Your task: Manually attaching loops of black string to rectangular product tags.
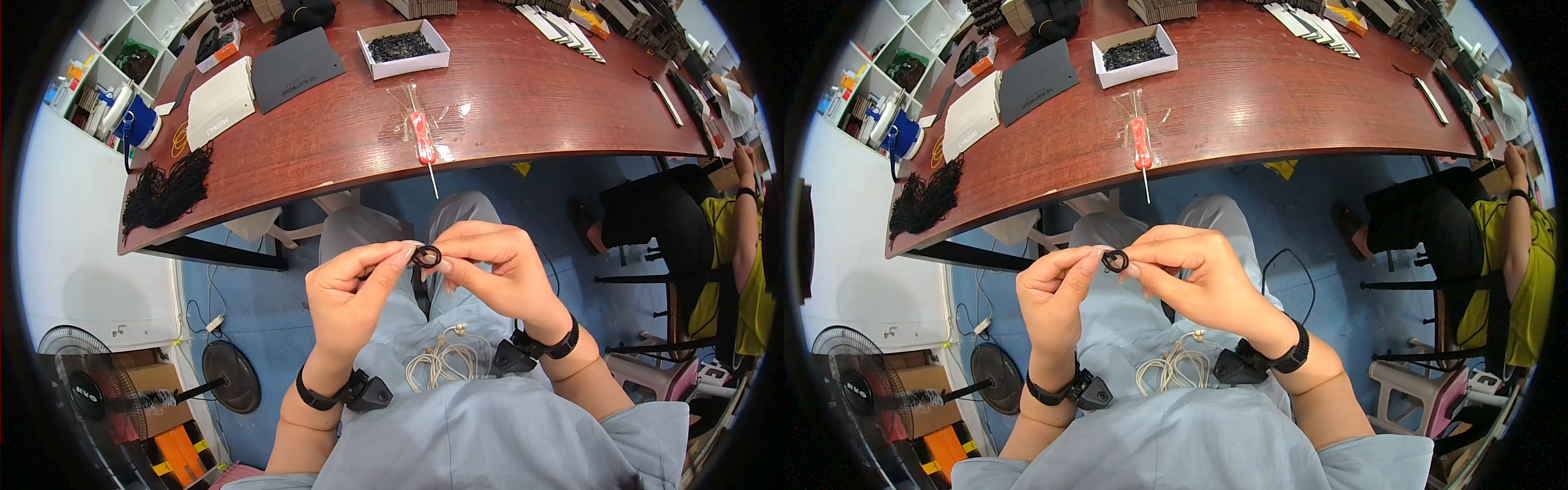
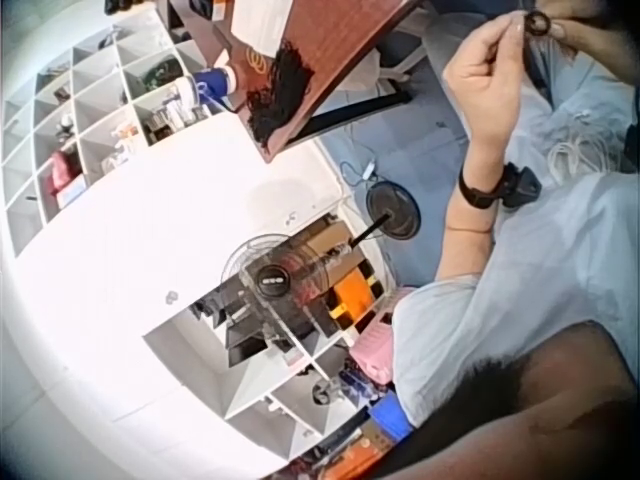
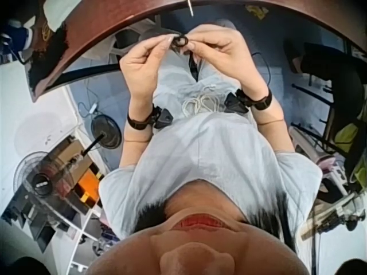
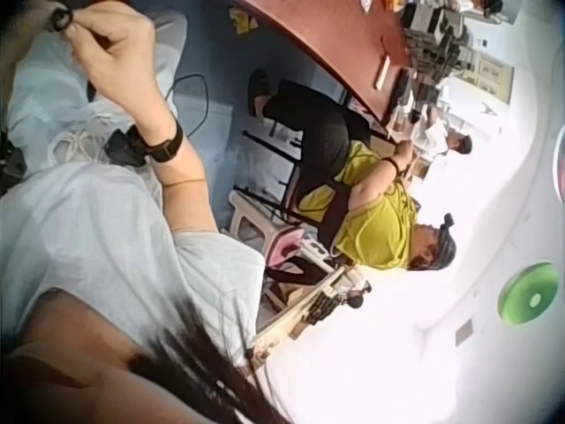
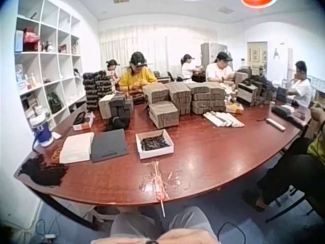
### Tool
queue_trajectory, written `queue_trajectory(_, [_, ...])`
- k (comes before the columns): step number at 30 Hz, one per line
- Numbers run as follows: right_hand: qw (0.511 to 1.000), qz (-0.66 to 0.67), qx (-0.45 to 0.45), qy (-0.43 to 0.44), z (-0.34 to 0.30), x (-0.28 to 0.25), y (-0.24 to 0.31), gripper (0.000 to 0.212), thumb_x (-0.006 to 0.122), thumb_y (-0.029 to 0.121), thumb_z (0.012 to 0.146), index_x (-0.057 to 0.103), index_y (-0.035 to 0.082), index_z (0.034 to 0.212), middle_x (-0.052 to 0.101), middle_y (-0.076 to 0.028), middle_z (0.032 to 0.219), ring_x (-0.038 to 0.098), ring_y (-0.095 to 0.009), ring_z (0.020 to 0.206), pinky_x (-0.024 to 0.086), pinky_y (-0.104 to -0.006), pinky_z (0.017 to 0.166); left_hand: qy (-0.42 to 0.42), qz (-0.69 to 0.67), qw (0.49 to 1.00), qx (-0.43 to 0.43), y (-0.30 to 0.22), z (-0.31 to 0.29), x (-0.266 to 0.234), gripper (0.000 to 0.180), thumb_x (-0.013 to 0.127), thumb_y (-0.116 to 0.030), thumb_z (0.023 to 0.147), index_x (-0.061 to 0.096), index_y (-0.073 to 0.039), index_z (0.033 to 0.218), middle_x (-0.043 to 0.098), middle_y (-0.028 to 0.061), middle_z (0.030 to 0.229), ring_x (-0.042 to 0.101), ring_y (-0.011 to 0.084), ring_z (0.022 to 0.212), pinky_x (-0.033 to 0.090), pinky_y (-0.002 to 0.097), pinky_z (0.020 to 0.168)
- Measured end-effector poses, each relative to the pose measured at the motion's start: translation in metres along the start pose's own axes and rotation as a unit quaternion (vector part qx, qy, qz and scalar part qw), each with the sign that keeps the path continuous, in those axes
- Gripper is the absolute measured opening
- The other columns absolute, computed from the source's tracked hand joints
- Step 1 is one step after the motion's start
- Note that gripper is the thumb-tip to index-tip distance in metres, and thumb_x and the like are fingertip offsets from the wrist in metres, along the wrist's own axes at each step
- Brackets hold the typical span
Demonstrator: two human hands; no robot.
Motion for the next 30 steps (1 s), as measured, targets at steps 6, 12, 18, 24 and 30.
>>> queue_trajectory(6, [1.0, 0.007, 0.002, 0.003, -0.002, -0.001, 0.003, 0.011, 0.055, 0.002, 0.076, 0.062, -0.001, 0.084, 0.058, -0.007, 0.075, 0.052, -0.008, 0.058, 0.041, -0.0194, 0.049, -0.034, -0.089, 0.995, -0.03, 0.002, 0.0, -0.009, 0.011, 0.055, -0.003, 0.079, 0.059, 0.004, 0.086, 0.058, 0.0017, 0.07, 0.042, -0.0009, 0.054, 0.032, 0.0116, 0.047])
queue_trajectory(12, [0.999, 0.025, -0.01, 0.035, -0.003, 0.001, 0.003, 0.012, 0.055, 0.003, 0.076, 0.062, -0.001, 0.085, 0.058, -0.008, 0.075, 0.052, -0.008, 0.057, 0.041, -0.0196, 0.049, -0.044, -0.073, 0.996, 0.028, -0.005, 0.001, -0.006, 0.01, 0.046, -0.008, 0.085, 0.047, 0.001, 0.085, 0.052, 0.0044, 0.064, 0.036, 0.002, 0.044, 0.026, 0.0151, 0.039])
queue_trajectory(18, [0.999, 0.025, -0.012, 0.045, -0.004, 0.001, 0.003, 0.011, 0.056, 0.003, 0.076, 0.063, -0.001, 0.083, 0.058, -0.008, 0.074, 0.052, -0.008, 0.056, 0.041, -0.0196, 0.049, -0.02, -0.103, 0.994, -0.005, -0.006, 0.0, -0.001, 0.012, 0.041, -0.012, 0.087, 0.042, 0.0, 0.087, 0.058, 0.0157, 0.069, 0.043, 0.0058, 0.038, 0.033, 0.0165, 0.034])
queue_trajectory(24, [0.998, 0.028, -0.017, 0.047, -0.004, 0.001, 0.004, 0.01, 0.056, 0.002, 0.075, 0.063, 0.0, 0.082, 0.058, -0.007, 0.072, 0.051, -0.008, 0.056, 0.04, -0.0196, 0.048, -0.043, -0.08, 0.996, 0.006, -0.008, 0.001, 0.0, 0.013, 0.04, -0.012, 0.087, 0.041, 0.0, 0.087, 0.058, 0.0159, 0.064, 0.042, 0.0064, 0.035, 0.032, 0.0167, 0.033])
queue_trajectory(30, [0.998, 0.037, 0.015, 0.038, -0.003, -0.001, 0.0, 0.009, 0.058, 0.004, 0.074, 0.063, 0.0, 0.08, 0.058, -0.006, 0.072, 0.051, -0.008, 0.057, 0.04, -0.0195, 0.05, -0.064, -0.073, 0.995, 0.018, -0.009, -0.001, 0.0, 0.012, 0.041, -0.011, 0.087, 0.041, 0.0, 0.088, 0.058, 0.0153, 0.063, 0.042, 0.007, 0.035, 0.033, 0.017, 0.033])
Point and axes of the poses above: each hand's wrist, its own z-axis towards the middle knuckle, its own x-axis out of the palm, y = z × x, the point moved 5 cm from there along z, towards the middle knuckle
